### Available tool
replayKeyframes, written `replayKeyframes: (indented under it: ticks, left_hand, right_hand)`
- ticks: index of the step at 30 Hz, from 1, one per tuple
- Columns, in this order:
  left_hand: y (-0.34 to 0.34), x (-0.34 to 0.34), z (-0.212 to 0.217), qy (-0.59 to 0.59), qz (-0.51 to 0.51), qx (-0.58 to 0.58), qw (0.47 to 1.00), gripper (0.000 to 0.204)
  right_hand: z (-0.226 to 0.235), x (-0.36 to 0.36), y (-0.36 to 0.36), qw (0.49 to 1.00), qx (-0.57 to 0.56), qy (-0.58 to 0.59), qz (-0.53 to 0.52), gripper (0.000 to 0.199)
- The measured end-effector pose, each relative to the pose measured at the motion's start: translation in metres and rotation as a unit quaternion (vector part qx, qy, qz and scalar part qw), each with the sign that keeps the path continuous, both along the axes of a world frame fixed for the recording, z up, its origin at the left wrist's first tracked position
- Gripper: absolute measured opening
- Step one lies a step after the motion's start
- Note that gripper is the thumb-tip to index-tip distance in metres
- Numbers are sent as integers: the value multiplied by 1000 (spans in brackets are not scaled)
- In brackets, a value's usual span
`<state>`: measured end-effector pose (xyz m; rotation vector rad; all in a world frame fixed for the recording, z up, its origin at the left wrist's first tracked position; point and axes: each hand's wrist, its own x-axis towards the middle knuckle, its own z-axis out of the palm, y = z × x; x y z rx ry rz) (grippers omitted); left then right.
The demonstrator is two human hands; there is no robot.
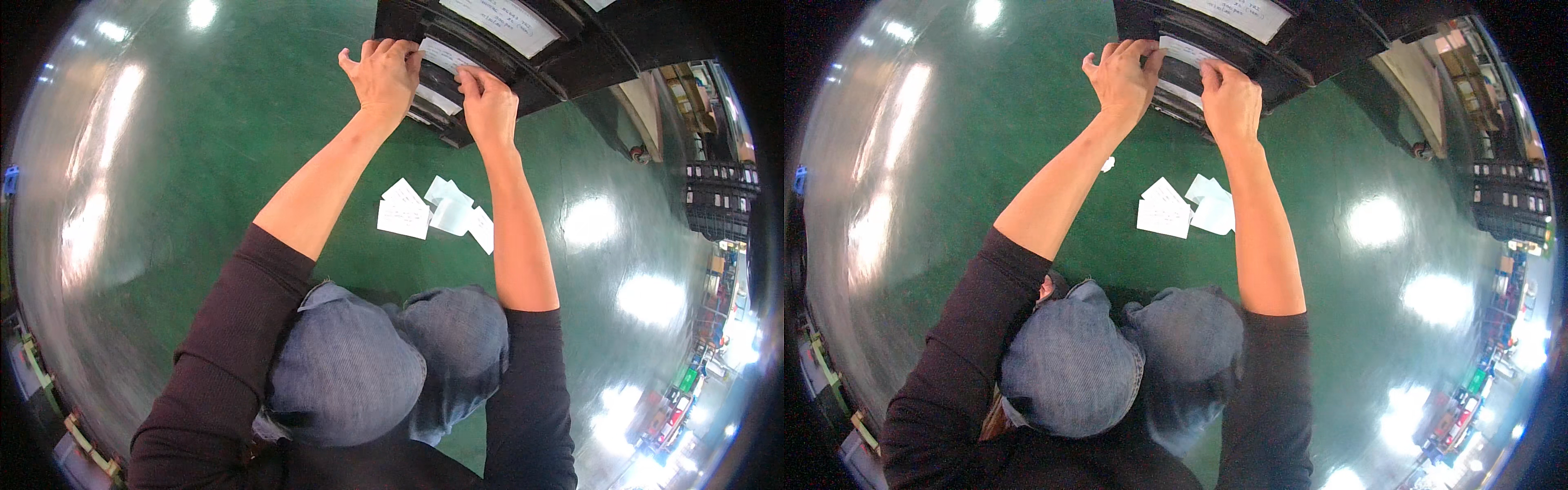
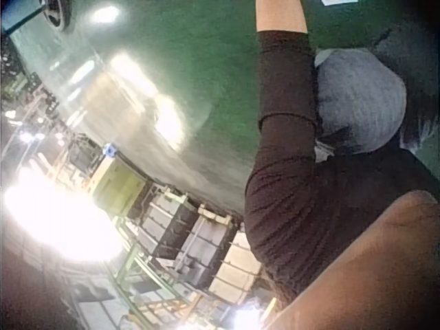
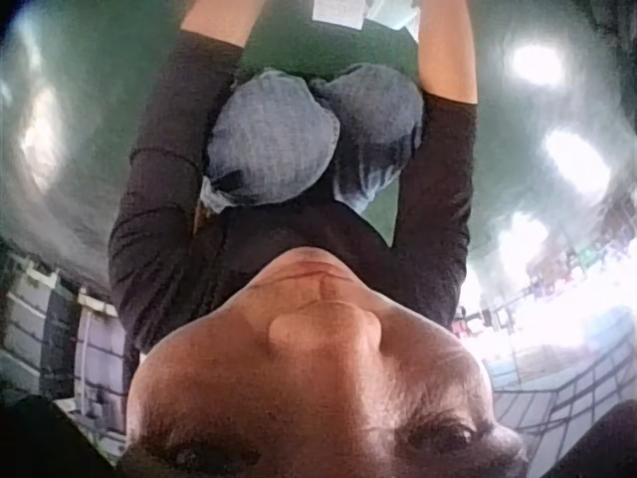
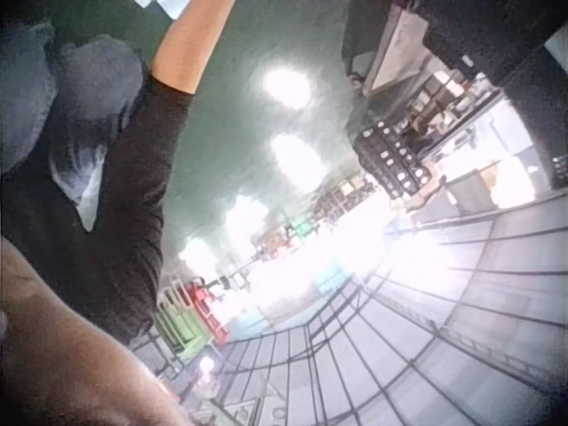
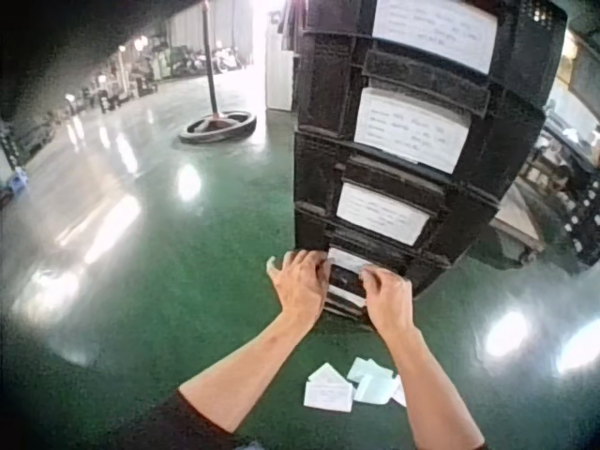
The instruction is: The person walks through a warehouse and squats to apply adhesive labels to stacked black crates. They peel the backing from each label and press it onto the crate surface, repeating this process for multiple crates.
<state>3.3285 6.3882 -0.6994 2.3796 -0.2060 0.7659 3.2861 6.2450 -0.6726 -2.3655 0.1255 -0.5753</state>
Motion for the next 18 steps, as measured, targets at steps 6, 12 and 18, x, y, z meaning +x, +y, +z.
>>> replayKeyframes:
  ticks: [6,12,18]
  left_hand:
    - [10,-1,14,44,-11,50,998,17]
    - [15,-2,19,73,7,58,996,24]
    - [90,7,29,39,26,-84,995,40]
  right_hand:
    - [-11,1,5,999,-14,-22,-44,20]
    - [-5,0,10,997,-26,-9,-72,21]
    - [-4,2,21,998,-11,-22,-63,19]
